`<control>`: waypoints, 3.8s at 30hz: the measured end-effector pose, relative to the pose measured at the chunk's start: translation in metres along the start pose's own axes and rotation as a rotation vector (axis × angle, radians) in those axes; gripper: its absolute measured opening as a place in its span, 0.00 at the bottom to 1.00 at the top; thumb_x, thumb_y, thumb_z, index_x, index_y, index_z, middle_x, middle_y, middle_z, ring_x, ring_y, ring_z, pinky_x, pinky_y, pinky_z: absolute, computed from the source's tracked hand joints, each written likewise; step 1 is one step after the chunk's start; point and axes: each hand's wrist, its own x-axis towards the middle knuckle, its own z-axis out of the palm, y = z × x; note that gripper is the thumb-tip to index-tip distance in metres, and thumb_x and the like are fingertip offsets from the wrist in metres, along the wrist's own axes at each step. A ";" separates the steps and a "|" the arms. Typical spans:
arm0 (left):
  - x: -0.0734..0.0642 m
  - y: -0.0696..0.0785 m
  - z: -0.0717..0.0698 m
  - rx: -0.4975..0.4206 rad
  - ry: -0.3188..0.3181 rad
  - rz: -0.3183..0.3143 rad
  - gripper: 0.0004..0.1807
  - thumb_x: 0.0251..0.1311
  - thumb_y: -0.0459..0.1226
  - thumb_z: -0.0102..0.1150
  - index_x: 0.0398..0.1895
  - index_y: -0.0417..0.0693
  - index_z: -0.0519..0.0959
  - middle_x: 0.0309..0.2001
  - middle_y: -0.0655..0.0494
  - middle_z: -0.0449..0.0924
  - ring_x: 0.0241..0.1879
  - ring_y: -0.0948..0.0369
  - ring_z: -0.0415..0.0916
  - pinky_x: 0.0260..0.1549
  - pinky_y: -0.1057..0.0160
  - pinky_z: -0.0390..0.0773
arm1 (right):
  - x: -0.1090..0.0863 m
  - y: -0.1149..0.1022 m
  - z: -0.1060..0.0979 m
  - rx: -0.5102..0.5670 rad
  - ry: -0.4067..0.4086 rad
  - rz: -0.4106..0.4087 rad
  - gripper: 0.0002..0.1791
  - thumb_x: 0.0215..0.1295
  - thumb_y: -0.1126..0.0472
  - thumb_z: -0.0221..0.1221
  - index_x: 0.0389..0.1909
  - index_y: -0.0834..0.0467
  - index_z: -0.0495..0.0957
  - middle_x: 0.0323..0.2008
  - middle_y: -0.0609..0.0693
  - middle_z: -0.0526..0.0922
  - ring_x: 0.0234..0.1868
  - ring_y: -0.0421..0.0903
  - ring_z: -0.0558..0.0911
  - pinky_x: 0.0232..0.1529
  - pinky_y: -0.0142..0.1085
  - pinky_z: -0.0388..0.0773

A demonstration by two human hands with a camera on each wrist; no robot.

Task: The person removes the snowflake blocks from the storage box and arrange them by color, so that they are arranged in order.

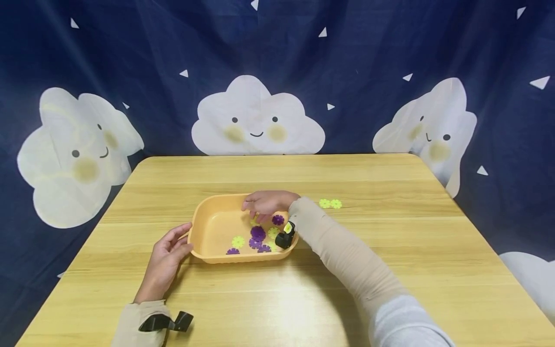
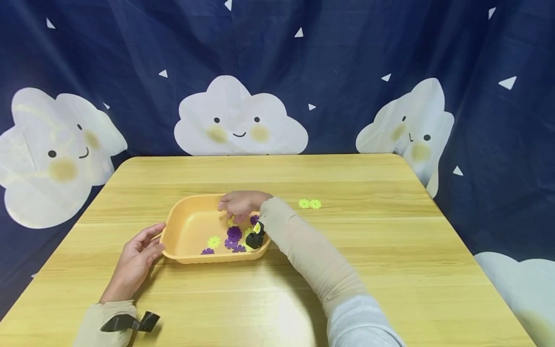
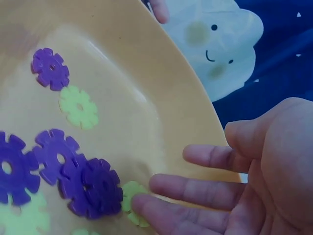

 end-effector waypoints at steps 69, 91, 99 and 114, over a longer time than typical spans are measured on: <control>-0.006 0.001 -0.007 0.120 0.016 0.029 0.25 0.63 0.23 0.52 0.64 0.27 0.65 0.57 0.53 0.70 0.52 0.67 0.74 0.47 0.71 0.77 | 0.016 0.005 0.003 -0.325 -0.032 -0.054 0.17 0.48 0.81 0.56 0.33 0.60 0.67 0.31 0.48 0.70 0.20 0.40 0.67 0.25 0.34 0.69; -0.001 0.002 0.005 0.064 0.050 -0.023 0.26 0.62 0.20 0.49 0.65 0.27 0.64 0.58 0.40 0.69 0.51 0.69 0.74 0.45 0.73 0.77 | -0.017 0.003 -0.027 -0.589 0.041 -0.122 0.18 0.67 0.68 0.56 0.57 0.57 0.77 0.32 0.47 0.83 0.33 0.43 0.83 0.48 0.34 0.74; -0.005 0.000 0.003 0.099 0.012 -0.032 0.26 0.66 0.22 0.46 0.67 0.29 0.61 0.63 0.33 0.62 0.53 0.70 0.72 0.47 0.74 0.76 | -0.024 0.013 -0.031 -0.506 0.074 -0.174 0.16 0.66 0.70 0.55 0.55 0.62 0.76 0.27 0.54 0.80 0.33 0.43 0.85 0.45 0.32 0.74; 0.000 0.004 0.006 0.103 0.013 -0.022 0.26 0.64 0.21 0.47 0.67 0.29 0.62 0.62 0.35 0.63 0.52 0.70 0.72 0.47 0.75 0.76 | -0.050 0.029 -0.049 -0.352 0.222 -0.265 0.15 0.67 0.70 0.54 0.53 0.65 0.78 0.33 0.50 0.82 0.32 0.43 0.84 0.39 0.34 0.78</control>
